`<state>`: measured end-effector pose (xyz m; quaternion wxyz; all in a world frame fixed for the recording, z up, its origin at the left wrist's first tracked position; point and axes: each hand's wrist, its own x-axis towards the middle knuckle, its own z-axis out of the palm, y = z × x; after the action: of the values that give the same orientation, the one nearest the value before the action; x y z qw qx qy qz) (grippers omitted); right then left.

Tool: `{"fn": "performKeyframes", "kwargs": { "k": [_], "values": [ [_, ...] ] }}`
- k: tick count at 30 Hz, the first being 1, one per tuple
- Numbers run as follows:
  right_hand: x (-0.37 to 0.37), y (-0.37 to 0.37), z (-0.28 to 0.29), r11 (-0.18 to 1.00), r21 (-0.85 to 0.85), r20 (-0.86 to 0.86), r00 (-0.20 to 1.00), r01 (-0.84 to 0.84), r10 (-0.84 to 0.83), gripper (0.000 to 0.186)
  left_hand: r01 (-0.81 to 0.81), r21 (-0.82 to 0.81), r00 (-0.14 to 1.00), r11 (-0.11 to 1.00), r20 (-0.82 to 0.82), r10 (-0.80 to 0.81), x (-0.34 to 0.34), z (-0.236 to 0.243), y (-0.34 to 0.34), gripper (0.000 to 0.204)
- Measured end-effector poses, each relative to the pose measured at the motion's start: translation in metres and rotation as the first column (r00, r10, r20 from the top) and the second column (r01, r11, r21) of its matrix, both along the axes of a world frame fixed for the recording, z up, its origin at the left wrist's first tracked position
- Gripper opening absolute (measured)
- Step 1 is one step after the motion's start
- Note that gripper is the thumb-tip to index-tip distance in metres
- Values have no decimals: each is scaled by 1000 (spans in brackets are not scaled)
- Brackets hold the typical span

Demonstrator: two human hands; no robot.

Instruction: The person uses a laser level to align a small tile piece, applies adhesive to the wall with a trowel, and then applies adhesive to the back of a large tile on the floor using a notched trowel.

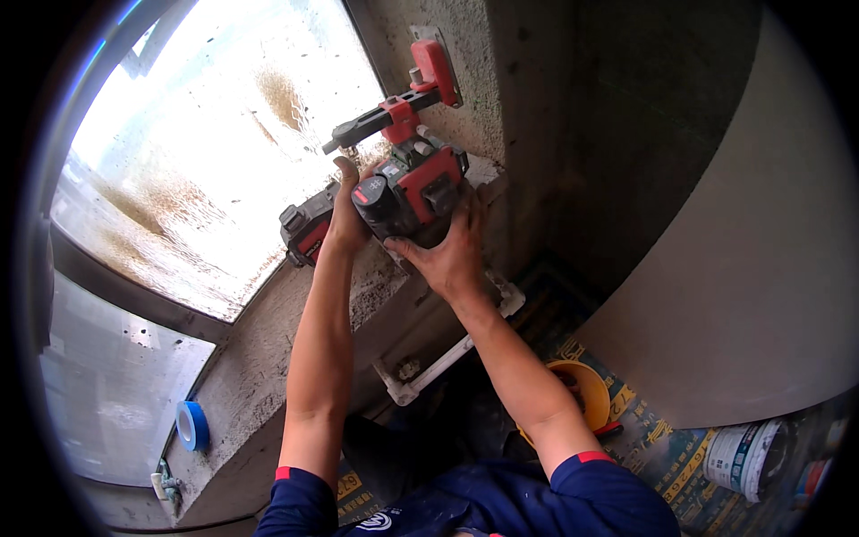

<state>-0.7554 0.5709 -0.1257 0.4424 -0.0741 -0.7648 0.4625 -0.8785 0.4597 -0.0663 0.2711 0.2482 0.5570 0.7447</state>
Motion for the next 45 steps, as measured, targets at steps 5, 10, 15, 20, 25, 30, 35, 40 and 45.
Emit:
{"fn": "performKeyframes", "kwargs": {
  "k": [5,10,15,20,25,30,35,40,45],
  "values": [
    [-1,1,-2,999,41,-15,999,30,-29,118,-23,13,999,1000,31,23,1,0,3,94],
    [-1,-1,-1,999,23,-13,999,33,-33,117,-22,9,998,1000,65,21,0,2,4,95],
    [0,1,1,999,23,-33,999,35,-34,108,12,-24,999,1000,52,-11,14,16,6,96],
    [0,-3,4,1000,-8,-50,999,7,-7,106,4,-14,997,1000,73,-3,4,11,5,96],
    [0,0,0,998,45,-24,999,35,-34,104,-3,-17,999,1000,38,4,11,14,8,96],
    [1,1,0,992,110,-25,998,68,-66,113,35,-9,999,999,29,-35,6,9,5,99],
    [3,-2,4,999,31,-10,1000,28,-28,113,49,63,995,997,89,-55,4,5,5,100],
    [-2,3,-8,999,-6,-70,997,33,-33,112,12,48,994,999,108,-17,17,12,13,100],
    [-3,4,-12,999,-37,-98,995,-16,12,110,20,63,990,998,136,-29,16,8,14,99]
  ]
}}
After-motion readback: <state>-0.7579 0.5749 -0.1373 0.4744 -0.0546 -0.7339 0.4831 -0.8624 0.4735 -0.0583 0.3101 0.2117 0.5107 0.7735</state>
